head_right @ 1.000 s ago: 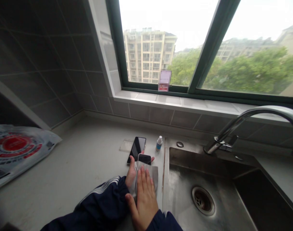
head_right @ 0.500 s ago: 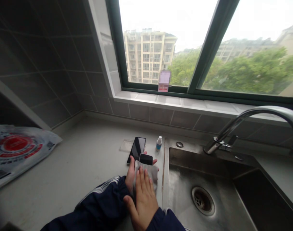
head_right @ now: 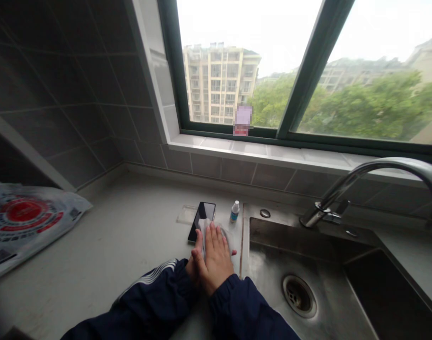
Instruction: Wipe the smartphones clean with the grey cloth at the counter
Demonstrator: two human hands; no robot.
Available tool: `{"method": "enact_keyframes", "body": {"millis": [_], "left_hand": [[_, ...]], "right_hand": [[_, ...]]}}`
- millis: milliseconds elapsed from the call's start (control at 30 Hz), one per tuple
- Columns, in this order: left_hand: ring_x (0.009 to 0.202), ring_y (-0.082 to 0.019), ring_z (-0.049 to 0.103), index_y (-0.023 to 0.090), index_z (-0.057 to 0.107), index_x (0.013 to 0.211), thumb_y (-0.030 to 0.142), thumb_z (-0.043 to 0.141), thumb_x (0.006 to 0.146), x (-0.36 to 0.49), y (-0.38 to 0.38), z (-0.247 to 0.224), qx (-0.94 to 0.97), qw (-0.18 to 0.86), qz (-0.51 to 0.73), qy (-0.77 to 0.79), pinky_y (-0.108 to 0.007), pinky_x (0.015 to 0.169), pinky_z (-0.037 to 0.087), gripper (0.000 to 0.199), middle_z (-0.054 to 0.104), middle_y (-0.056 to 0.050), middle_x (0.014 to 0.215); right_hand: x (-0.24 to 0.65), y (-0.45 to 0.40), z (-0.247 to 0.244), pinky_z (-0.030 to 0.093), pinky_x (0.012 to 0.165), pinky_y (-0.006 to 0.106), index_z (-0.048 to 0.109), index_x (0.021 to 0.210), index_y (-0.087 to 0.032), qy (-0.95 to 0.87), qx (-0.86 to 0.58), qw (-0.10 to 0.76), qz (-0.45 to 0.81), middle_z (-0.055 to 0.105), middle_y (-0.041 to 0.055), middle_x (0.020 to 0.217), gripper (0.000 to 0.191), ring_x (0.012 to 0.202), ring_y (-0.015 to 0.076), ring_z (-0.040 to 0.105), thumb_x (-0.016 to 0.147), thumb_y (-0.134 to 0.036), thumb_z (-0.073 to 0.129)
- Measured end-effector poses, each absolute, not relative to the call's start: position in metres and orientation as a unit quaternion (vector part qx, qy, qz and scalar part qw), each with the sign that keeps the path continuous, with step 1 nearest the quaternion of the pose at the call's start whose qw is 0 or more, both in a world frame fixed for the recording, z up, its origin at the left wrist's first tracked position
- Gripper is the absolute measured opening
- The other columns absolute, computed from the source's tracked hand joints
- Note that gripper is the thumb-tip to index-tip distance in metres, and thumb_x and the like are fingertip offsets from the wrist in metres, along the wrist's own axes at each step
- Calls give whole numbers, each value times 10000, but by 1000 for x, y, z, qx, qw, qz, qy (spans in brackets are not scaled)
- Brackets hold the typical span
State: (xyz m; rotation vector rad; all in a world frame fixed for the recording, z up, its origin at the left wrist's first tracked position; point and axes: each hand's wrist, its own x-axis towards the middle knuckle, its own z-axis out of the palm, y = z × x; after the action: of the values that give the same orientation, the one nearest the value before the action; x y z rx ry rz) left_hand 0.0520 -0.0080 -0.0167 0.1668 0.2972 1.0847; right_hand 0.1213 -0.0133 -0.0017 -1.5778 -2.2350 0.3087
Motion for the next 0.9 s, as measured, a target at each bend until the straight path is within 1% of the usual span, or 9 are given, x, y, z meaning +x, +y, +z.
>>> {"method": "enact_keyframes", "body": {"millis": [67,100,200,267,367,433,733,900], "left_hand": [[1460,-187,226,463,197,1472,623,174,930,53,-7,-18,92,813,560,131,-419,1082,399,565,84,157,1605],[1461,-189,225,444,214,1474,617,182,933,53,-6,-18,99,810,563,129,-422,1092,389,569,105,141,1606],[1466,-239,209,399,261,1476,686,230,892,52,-6,-20,102,842,514,128,-443,1119,352,652,146,98,1606],[1464,-274,211,387,307,1465,717,255,868,50,-5,-21,103,858,489,122,-452,1136,319,684,153,90,1604],[1459,-292,220,377,391,1432,722,266,863,47,-4,-23,105,867,474,112,-447,1150,282,677,159,88,1603],[1454,-301,233,358,416,1423,731,268,855,46,-3,-23,109,875,459,109,-452,1150,274,696,183,61,1601],[1380,-334,375,313,316,1479,761,260,836,47,-6,-4,106,882,441,127,-529,1135,263,786,372,-58,1532],[1350,-334,415,253,280,1499,756,253,843,46,-5,-5,100,880,444,136,-514,1128,285,827,433,-95,1490]], "right_hand": [[122,-13,-2,273,1161,496,262,1514,-61,-796,-563,197,104,156,122,1591,718,1477,285,129,989,-552,258],[122,-14,-2,271,1163,490,266,1512,-56,-794,-565,200,100,162,126,1590,725,1477,284,134,988,-557,258],[122,-15,-2,277,1160,486,273,1510,-54,-787,-572,212,93,180,133,1587,735,1475,282,154,986,-570,255],[123,-15,-3,279,1160,484,272,1510,-55,-783,-576,216,91,186,133,1586,738,1474,281,159,987,-575,246],[125,-16,-4,269,1165,479,279,1505,-42,-782,-579,213,90,185,140,1586,758,1474,285,158,986,-590,219],[127,-16,-5,265,1166,480,283,1502,-30,-783,-579,209,91,181,147,1586,775,1474,290,155,983,-600,205],[131,-18,-9,279,1159,482,296,1496,-27,-772,-594,207,91,198,157,1579,793,1470,291,175,975,-621,233],[133,-23,-11,297,1146,497,290,1501,-40,-772,-595,201,98,201,149,1577,797,1469,295,169,969,-630,236]]}}
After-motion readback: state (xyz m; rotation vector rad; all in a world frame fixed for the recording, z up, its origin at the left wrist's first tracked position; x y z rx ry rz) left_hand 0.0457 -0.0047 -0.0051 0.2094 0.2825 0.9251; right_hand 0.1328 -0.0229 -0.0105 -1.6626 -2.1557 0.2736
